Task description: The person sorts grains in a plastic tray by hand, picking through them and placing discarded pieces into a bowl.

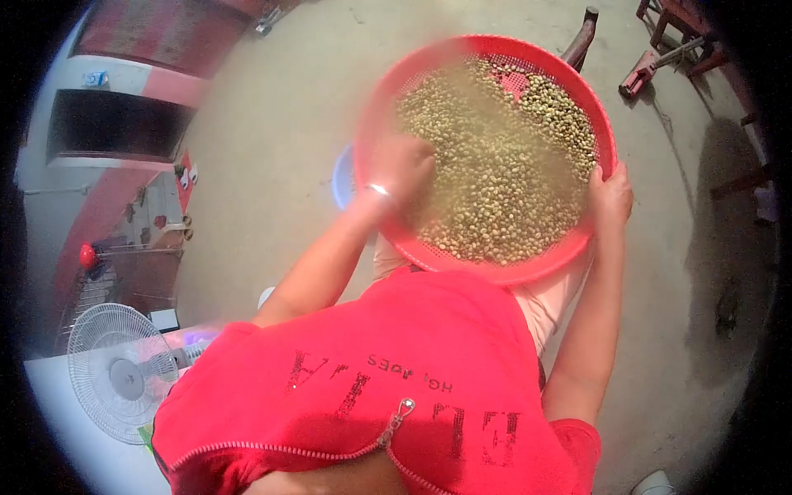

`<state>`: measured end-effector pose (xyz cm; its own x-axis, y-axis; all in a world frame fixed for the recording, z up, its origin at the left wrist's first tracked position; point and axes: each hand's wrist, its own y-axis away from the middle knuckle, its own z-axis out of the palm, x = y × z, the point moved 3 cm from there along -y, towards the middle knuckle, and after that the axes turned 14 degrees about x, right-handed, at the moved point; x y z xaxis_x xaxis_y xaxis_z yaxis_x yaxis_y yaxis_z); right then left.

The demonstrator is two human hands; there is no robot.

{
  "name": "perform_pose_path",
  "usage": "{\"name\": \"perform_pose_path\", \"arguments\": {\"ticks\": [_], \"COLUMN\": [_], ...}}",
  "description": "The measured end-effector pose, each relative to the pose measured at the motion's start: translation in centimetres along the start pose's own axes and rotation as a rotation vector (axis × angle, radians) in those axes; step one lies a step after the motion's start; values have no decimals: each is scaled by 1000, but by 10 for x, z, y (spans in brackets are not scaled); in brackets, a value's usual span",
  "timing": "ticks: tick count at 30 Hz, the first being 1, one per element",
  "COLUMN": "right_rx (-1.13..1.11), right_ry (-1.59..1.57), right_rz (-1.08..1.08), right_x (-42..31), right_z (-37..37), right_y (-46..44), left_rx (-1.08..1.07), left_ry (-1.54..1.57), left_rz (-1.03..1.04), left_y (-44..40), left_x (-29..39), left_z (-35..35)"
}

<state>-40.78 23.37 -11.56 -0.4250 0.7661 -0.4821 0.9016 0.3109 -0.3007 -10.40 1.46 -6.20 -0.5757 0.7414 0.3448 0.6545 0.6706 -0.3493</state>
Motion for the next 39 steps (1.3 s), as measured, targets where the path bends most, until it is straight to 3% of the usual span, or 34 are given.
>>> {"name": "perform_pose_path", "arguments": {"ticks": [11,15,19,21,23,24,27,31,33,39], "right_rx": [-30,-37,-50,-32,-29,-22,-39,-18,-16,-8], "right_ry": [-12,-4,19,25,-11,-48,-48,-29,-31,4], "right_rz": [52,58,55,61,55,52,49,18,8,0], "right_x": [-8,-6,-4,-3,-5,-6,-5,-2,-2,-7], "right_z": [-7,-8,-4,-3,-4,-4,-4,-2,-2,-8], "right_y": [3,3,3,2,2,2,0,-1,-1,1], "left_rx": [-37,21,70,245,245,250,308,151,62,128], "left_ry": [-203,-140,-86,-10,-304,-310,-424,-90,-104,42], "left_rz": [31,48,-32,-92,-300,-306,-227,-102,-14,110], "left_y": [-5,-1,4,6,6,8,6,-6,-16,-26], "left_x": [11,3,-15,-29,-44,-55,-71,-19,0,12], "left_z": [15,18,-10,-49,-78,-83,-85,-55,-37,3]}}
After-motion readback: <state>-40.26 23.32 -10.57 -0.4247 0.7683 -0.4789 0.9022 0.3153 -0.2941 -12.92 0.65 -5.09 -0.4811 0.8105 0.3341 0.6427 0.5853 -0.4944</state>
